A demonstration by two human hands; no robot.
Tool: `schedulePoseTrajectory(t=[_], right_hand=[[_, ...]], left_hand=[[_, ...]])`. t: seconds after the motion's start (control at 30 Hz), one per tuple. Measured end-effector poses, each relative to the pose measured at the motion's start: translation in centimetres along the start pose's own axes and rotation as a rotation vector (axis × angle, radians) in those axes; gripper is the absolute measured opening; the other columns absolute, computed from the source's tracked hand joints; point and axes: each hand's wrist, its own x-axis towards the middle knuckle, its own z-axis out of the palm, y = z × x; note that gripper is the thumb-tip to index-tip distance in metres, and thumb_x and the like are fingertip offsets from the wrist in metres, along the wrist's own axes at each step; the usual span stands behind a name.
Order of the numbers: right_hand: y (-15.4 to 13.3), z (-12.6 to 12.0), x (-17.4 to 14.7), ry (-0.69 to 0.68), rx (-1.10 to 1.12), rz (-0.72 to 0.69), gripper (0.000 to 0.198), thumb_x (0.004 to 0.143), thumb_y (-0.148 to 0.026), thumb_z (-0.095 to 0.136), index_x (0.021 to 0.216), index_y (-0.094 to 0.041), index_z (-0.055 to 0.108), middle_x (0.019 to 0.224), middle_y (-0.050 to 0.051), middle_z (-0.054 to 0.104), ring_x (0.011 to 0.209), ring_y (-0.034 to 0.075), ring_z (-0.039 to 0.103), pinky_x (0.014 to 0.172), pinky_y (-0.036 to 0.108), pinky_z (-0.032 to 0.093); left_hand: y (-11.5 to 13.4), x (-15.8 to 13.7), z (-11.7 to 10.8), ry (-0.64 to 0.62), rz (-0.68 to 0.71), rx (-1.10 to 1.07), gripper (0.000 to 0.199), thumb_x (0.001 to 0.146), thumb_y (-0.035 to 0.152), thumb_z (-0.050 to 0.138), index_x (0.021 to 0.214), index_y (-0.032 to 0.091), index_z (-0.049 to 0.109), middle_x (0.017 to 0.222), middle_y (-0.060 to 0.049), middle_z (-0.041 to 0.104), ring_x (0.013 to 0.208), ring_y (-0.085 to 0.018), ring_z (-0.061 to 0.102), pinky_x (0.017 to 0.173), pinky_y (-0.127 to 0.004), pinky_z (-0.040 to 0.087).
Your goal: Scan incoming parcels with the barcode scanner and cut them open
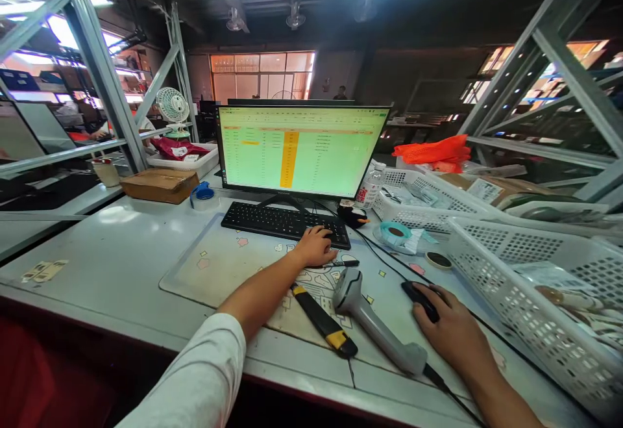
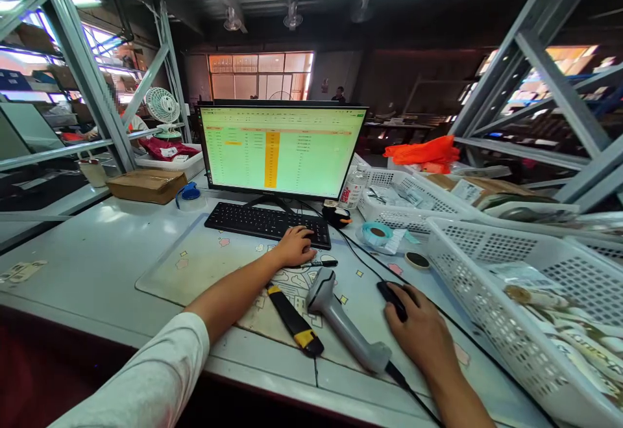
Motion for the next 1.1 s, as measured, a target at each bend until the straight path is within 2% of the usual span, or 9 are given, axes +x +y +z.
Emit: schedulePoseTrajectory(t=[0.17, 0.3, 0.47, 0.7, 0.9, 1.1], right_hand=[[0.1, 0.1, -0.1, 0.016, 0.0, -0.024, 0.06, 0.095, -0.049, 0.039, 0.132, -0.015, 0.071, 0.135, 0.017, 0.063, 0.118, 0.036, 0.066, 0.104, 0.054, 0.056], [0.1, 0.1, -0.2, 0.019, -0.009, -0.034, 0.058, 0.096, -0.049, 0.041, 0.134, -0.016, 0.07, 0.135, 0.017, 0.063, 0.117, 0.035, 0.066, 0.103, 0.055, 0.057], [-0.3, -0.1, -0.2, 0.024, -0.008, -0.047, 0.058, 0.097, -0.048, 0.04, 0.134, -0.015, 0.069, 0.134, 0.018, 0.063, 0.117, 0.036, 0.066, 0.104, 0.055, 0.056], [-0.6, -0.6, -0.3, 0.009, 0.0, -0.04, 0.058, 0.097, -0.048, 0.04, 0.133, -0.013, 0.069, 0.134, 0.019, 0.063, 0.12, 0.038, 0.065, 0.103, 0.057, 0.055], [-0.5, -0.4, -0.3, 0.025, 0.005, -0.03, 0.057, 0.097, -0.049, 0.04, 0.134, -0.016, 0.069, 0.135, 0.017, 0.063, 0.118, 0.037, 0.066, 0.103, 0.055, 0.056], [0.2, 0.2, -0.2, 0.029, 0.009, -0.048, 0.059, 0.095, -0.051, 0.039, 0.132, -0.016, 0.069, 0.131, 0.017, 0.064, 0.116, 0.037, 0.066, 0.104, 0.056, 0.056]], left_hand=[[-0.5, -0.1, -0.6, 0.096, -0.164, 0.039, 0.032, 0.101, 0.042, 0.056, 0.086, 0.019, 0.073, 0.152, -0.008, 0.058, 0.146, -0.03, 0.042, 0.12, -0.049, 0.039], [-1.2, -0.6, -1.4, 0.184, -0.34, 0.085, 0.033, 0.102, 0.04, 0.053, 0.104, 0.015, 0.075, 0.157, -0.013, 0.051, 0.149, -0.033, 0.038, 0.124, -0.05, 0.033], [-2.2, -1.2, -1.5, 0.178, -0.469, 0.106, 0.042, 0.102, 0.043, 0.052, 0.12, 0.01, 0.071, 0.158, -0.019, 0.05, 0.15, -0.036, 0.038, 0.125, -0.051, 0.031], [-2.7, -1.3, -1.4, 0.133, -0.488, 0.093, 0.045, 0.102, 0.049, 0.049, 0.113, 0.012, 0.072, 0.154, -0.019, 0.054, 0.148, -0.034, 0.042, 0.126, -0.047, 0.028], [-3.5, -0.6, -1.1, 0.136, -0.472, 0.099, 0.048, 0.101, 0.054, 0.051, 0.12, 0.013, 0.068, 0.157, -0.018, 0.051, 0.15, -0.034, 0.038, 0.126, -0.05, 0.026], [-3.5, 0.1, -1.1, 0.169, -0.464, 0.113, 0.054, 0.1, 0.057, 0.054, 0.124, 0.01, 0.064, 0.145, -0.02, 0.06, 0.145, -0.037, 0.041, 0.125, -0.052, 0.027]])
